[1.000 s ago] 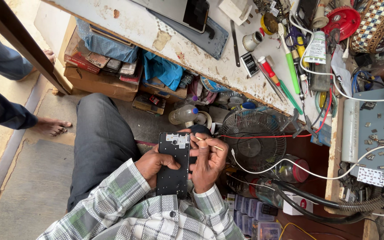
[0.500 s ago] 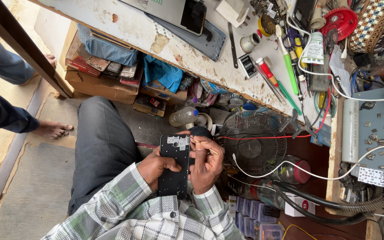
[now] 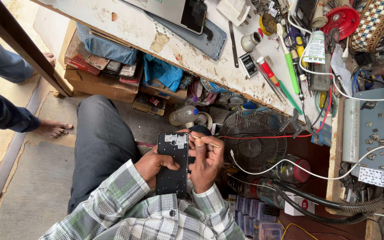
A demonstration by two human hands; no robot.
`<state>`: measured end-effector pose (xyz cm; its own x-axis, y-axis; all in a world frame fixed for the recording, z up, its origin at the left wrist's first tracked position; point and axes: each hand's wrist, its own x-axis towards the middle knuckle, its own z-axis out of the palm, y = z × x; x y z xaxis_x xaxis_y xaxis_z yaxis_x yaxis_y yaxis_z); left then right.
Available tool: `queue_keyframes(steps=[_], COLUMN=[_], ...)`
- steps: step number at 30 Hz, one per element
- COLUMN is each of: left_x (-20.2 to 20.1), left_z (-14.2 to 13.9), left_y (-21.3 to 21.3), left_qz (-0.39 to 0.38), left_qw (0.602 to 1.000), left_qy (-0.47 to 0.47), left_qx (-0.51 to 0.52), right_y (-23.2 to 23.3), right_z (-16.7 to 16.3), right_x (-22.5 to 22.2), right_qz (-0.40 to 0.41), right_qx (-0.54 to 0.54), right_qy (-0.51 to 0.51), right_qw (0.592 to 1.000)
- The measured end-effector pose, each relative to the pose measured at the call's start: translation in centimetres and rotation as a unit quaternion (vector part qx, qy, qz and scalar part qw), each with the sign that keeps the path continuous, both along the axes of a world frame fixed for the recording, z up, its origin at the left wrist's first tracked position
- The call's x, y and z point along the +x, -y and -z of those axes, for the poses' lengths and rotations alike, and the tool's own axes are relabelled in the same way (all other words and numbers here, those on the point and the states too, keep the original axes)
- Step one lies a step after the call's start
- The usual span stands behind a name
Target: The person sits on the floor holding a phone back cover on their lap and uses a small pointed tool to pry and work along its edges, manipulating small components on the cover. They continue working around the cover's edges and camera cutout throughout the episode.
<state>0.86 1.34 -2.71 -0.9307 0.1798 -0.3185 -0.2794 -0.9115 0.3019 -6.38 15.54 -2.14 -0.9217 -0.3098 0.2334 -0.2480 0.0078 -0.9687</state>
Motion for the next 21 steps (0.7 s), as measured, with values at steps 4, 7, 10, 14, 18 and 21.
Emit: queue_keyframes(steps=[4, 7, 10, 14, 18, 21], left_x=[-0.1, 0.0, 0.0, -0.2, -0.1, -0.1], left_z=[-0.5, -1.0, -1.3, -1.3, -0.8, -0.1], left_y=[0.3, 0.4, 0.5, 0.6, 0.8, 0.5], left_qz=[0.005, 0.013, 0.019, 0.016, 0.030, 0.025], left_qw=[1.000, 1.000, 1.000, 0.998, 0.997, 0.997], left_qy=[0.012, 0.005, -0.010, -0.026, -0.021, -0.019], left_qx=[-0.009, -0.007, 0.016, 0.049, 0.073, 0.065], right_y=[0.2, 0.3, 0.1, 0.1, 0.0, 0.0], right_z=[-0.1, -0.1, -0.2, -0.5, -0.8, -1.0], right_x=[0.2, 0.1, 0.0, 0.1, 0.2, 0.3], right_qz=[0.009, 0.018, 0.009, 0.001, 0.014, -0.011], right_qx=[0.017, 0.012, -0.017, -0.028, 0.006, 0.015], right_qy=[-0.005, 0.008, 0.009, -0.004, -0.005, -0.025], right_qw=[1.000, 1.000, 1.000, 1.000, 1.000, 1.000])
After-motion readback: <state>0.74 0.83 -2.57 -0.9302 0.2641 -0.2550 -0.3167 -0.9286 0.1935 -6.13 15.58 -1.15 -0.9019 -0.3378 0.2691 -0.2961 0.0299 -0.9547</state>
